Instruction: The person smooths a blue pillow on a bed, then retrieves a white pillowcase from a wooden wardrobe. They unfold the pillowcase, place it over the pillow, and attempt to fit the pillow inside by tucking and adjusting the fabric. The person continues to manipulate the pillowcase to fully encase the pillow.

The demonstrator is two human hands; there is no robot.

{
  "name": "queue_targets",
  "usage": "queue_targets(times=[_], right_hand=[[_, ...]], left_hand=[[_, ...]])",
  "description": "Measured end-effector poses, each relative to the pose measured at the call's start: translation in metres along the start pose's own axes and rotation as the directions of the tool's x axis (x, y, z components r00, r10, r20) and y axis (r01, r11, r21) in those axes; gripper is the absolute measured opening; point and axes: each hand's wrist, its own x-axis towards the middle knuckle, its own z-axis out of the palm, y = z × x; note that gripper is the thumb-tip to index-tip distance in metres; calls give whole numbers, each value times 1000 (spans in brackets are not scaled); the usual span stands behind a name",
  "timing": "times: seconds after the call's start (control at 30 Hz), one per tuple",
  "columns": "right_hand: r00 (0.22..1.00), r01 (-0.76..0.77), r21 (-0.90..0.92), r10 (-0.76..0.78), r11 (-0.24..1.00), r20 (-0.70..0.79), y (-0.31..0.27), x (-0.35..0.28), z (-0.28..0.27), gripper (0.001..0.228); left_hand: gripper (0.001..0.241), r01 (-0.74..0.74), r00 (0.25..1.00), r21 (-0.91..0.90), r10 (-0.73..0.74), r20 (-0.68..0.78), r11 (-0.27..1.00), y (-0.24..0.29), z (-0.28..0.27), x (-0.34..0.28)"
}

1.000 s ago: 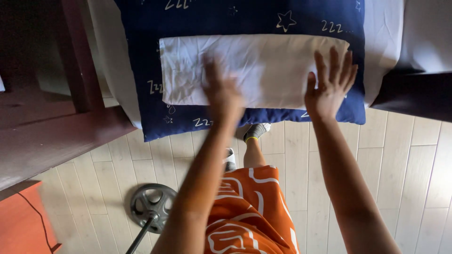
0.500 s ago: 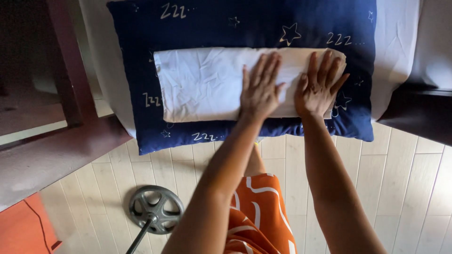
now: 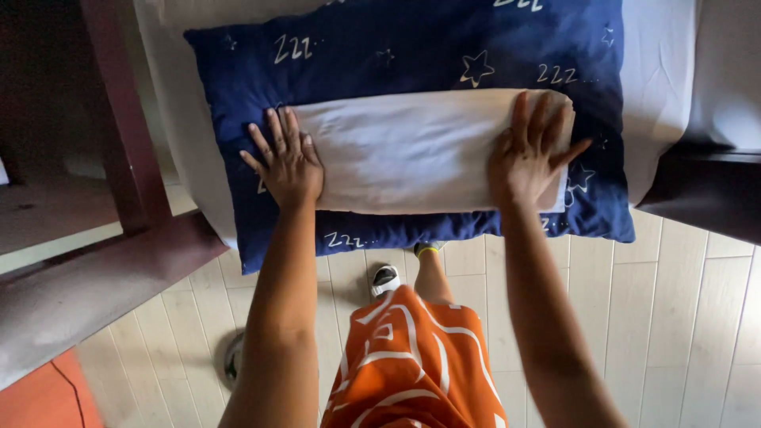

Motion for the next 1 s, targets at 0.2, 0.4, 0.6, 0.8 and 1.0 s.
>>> queue_targets(times=[0.2, 0.4, 0.6, 0.8, 1.0], right_hand=[[959, 253, 108, -235, 961, -158, -157, -74, 23, 67], [960, 276, -12, -276, 961, -53, -143, -62, 85, 56], [999, 1, -205, -9, 979, -39, -2, -15, 16, 59], [986, -154, -117, 144, 981, -90, 49, 6, 4, 65], [932, -114, 165, 163, 980, -323, 92, 4, 37, 58]], left_hand=[[60, -12, 1000, 0, 12, -10, 1000, 3, 8, 3], [62, 15, 999, -28, -16, -34, 999, 1, 14, 12], [60, 1, 999, -55, -4, -46, 998, 2, 8, 7], [59, -14, 983, -62, 3, -184, 998, 2, 17, 4], [67, -93, 888, -305, -60, -455, 948, -21, 31, 4]])
